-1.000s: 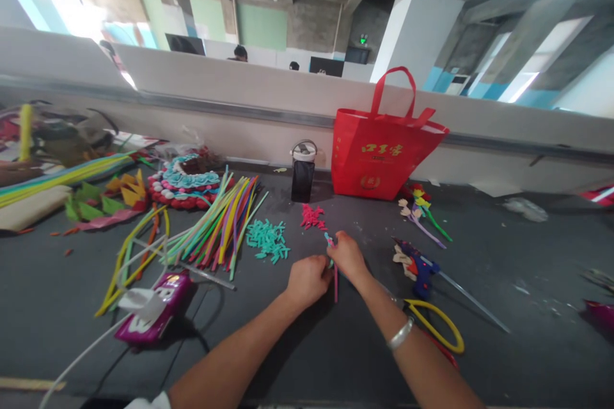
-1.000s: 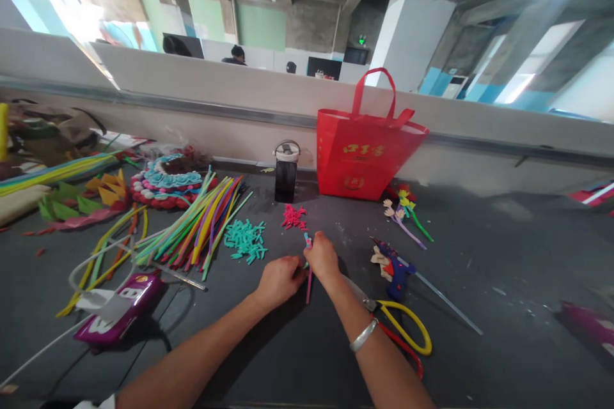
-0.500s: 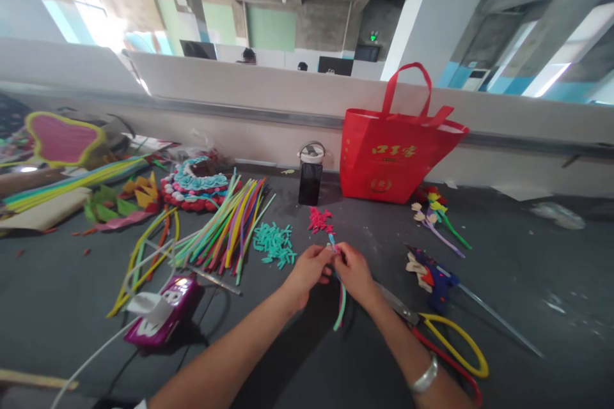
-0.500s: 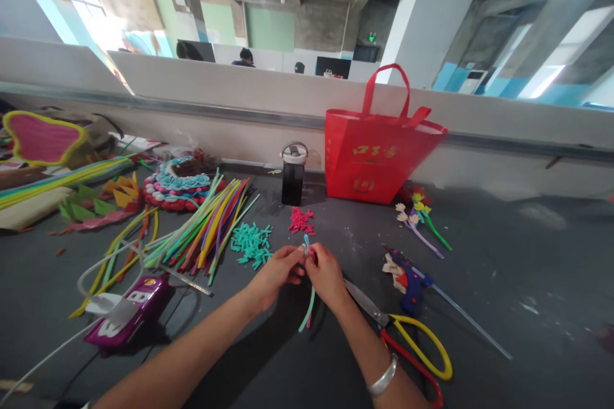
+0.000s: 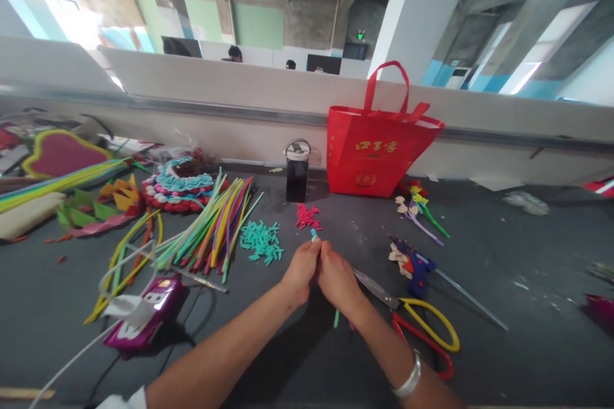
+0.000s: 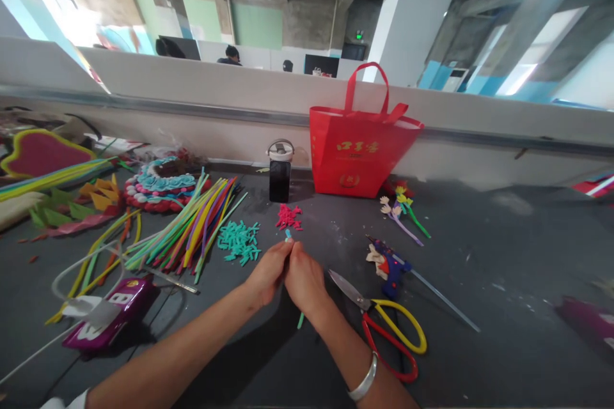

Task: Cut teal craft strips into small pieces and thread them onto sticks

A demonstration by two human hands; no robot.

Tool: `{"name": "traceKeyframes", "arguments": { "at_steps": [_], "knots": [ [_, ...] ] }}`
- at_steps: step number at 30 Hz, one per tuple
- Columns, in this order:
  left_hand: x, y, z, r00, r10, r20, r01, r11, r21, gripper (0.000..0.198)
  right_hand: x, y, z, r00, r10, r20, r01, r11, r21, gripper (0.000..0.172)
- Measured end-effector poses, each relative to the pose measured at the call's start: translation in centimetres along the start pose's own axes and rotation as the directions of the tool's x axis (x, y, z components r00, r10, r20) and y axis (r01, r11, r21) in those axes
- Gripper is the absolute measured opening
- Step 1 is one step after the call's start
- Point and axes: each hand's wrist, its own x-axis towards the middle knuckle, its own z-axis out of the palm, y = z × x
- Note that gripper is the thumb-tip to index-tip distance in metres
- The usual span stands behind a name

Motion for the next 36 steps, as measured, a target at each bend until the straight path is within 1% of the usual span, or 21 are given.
{"name": "traceKeyframes", "arguments": {
  "at_steps": [3, 5, 7, 9, 11, 14, 15, 17, 18, 19, 21, 23, 24, 25, 26, 27, 29, 30, 33, 35, 36],
  "knots": [
    [0.7, -0.2, 0.3, 0.996, 0.053, -0.072, -0.056, 0.998, -0.035, 0.036, -1.0, -0.2, 0.2, 0.999, -0.036, -0.035, 0.04, 0.994, 0.098, 0.024],
    [0.8, -0.2, 0.5, 0.995, 0.046, -0.091, -0.051, 0.997, -0.05, 0.036, -1.5, -0.2, 0.7, 0.998, -0.039, -0.05, 0.046, 0.987, 0.153, 0.027],
    [0.6, 0.0, 0.7, 0.995, 0.03, -0.091, -0.035, 0.998, -0.059, 0.034, -1.9, 0.1, 1.3, 0.996, -0.008, -0.085, 0.023, 0.983, 0.183, 0.028],
    [0.3, 0.5, 0.6, 0.992, 0.052, -0.111, -0.062, 0.994, -0.087, 0.03, -2.3, 0.7, 1.7, 0.986, 0.03, -0.164, 0.006, 0.976, 0.218, 0.029],
    [0.1, 1.4, 0.0, 0.985, 0.096, -0.144, -0.118, 0.981, -0.153, 0.027, -2.8, 1.7, 1.9, 0.971, 0.062, -0.232, 0.0, 0.967, 0.256, 0.031],
    [0.1, 3.3, -1.6, 0.977, 0.119, -0.177, -0.172, 0.931, -0.322, 0.028, -4.2, 3.7, 1.9, 0.982, -0.015, -0.187, 0.084, 0.926, 0.368, 0.035],
    [0.2, 4.0, -2.3, 0.97, 0.128, -0.205, -0.198, 0.907, -0.372, 0.029, -4.8, 4.4, 1.8, 0.987, -0.035, -0.156, 0.1, 0.896, 0.432, 0.036],
    [0.2, 5.3, -3.4, 0.959, 0.168, -0.227, -0.253, 0.869, -0.425, 0.029, -5.8, 5.4, 1.2, 0.991, 0.025, -0.129, 0.057, 0.801, 0.596, 0.037],
    [0.1, 5.7, -3.7, 0.962, 0.19, -0.196, -0.257, 0.87, -0.421, 0.027, -6.1, 5.6, 0.8, 0.989, 0.099, -0.109, 0.004, 0.724, 0.69, 0.039],
    [-0.2, 5.8, -3.7, 0.972, 0.195, -0.134, -0.233, 0.888, -0.397, 0.023, -6.2, 5.7, 0.2, 0.981, 0.169, -0.095, -0.033, 0.631, 0.775, 0.041],
    [-1.2, 5.2, -2.9, 0.986, 0.167, 0.017, -0.153, 0.933, -0.326, 0.014, -5.8, 5.2, -0.9, 0.967, 0.236, -0.099, -0.023, 0.465, 0.885, 0.041],
    [-2.4, 3.7, -1.3, 0.987, 0.072, 0.141, -0.034, 0.965, -0.259, 0.011, -4.8, 4.0, -1.8, 0.933, 0.325, -0.152, 0.042, 0.32, 0.946, 0.038],
    [-3.1, 2.8, -0.4, 0.987, 0.021, 0.16, 0.016, 0.973, -0.229, 0.011, -4.4, 3.3, -2.0, 0.935, 0.323, -0.148, 0.061, 0.262, 0.963, 0.038],
    [-3.6, 2.0, 0.4, 0.983, 0.002, 0.186, 0.04, 0.975, -0.221, 0.012, -3.9, 2.5, -2.0, 0.944, 0.303, -0.131, 0.069, 0.207, 0.976, 0.039],
    [-4.1, 1.2, 1.2, 0.978, 0.006, 0.211, 0.041, 0.974, -0.221, 0.014, -3.5, 1.8, -1.9, 0.954, 0.283, -0.095, 0.053, 0.152, 0.987, 0.04],
    [-4.5, 0.5, 1.7, 0.978, 0.026, 0.205, 0.022, 0.974, -0.227, 0.016, -3.3, 1.3, -1.6, 0.957, 0.28, -0.075, 0.045, 0.11, 0.993, 0.041],
    [-5.0, -0.2, 2.1, 0.982, 0.051, 0.181, -0.009, 0.975, -0.222, 0.021, -3.2, 0.6, -0.7, 0.954, 0.294, -0.06, 0.037, 0.082, 0.996, 0.042],
    [-5.2, -0.4, 2.0, 0.983, 0.044, 0.176, -0.007, 0.979, -0.204, 0.024, -3.3, 0.6, -0.2, 0.957, 0.288, -0.02, -0.003, 0.081, 0.997, 0.045],
    [-5.4, -0.4, 1.4, 0.985, -0.024, 0.168, 0.039, 0.996, -0.086, 0.028, -3.8, 1.0, 0.8, 0.975, 0.221, 0.039, -0.056, 0.07, 0.996, 0.042],
    [-5.4, -0.6, 1.0, 0.992, -0.031, 0.124, 0.029, 0.999, 0.013, 0.028, -4.0, 1.3, 1.2, 0.98, 0.198, 0.003, -0.02, 0.085, 0.996, 0.034],
    [-5.4, -0.8, 0.9, 0.995, -0.001, 0.098, -0.005, 0.998, 0.055, 0.028, -4.2, 1.3, 1.3, 0.976, 0.216, -0.028, 0.006, 0.104, 0.995, 0.03]
  ]
}}
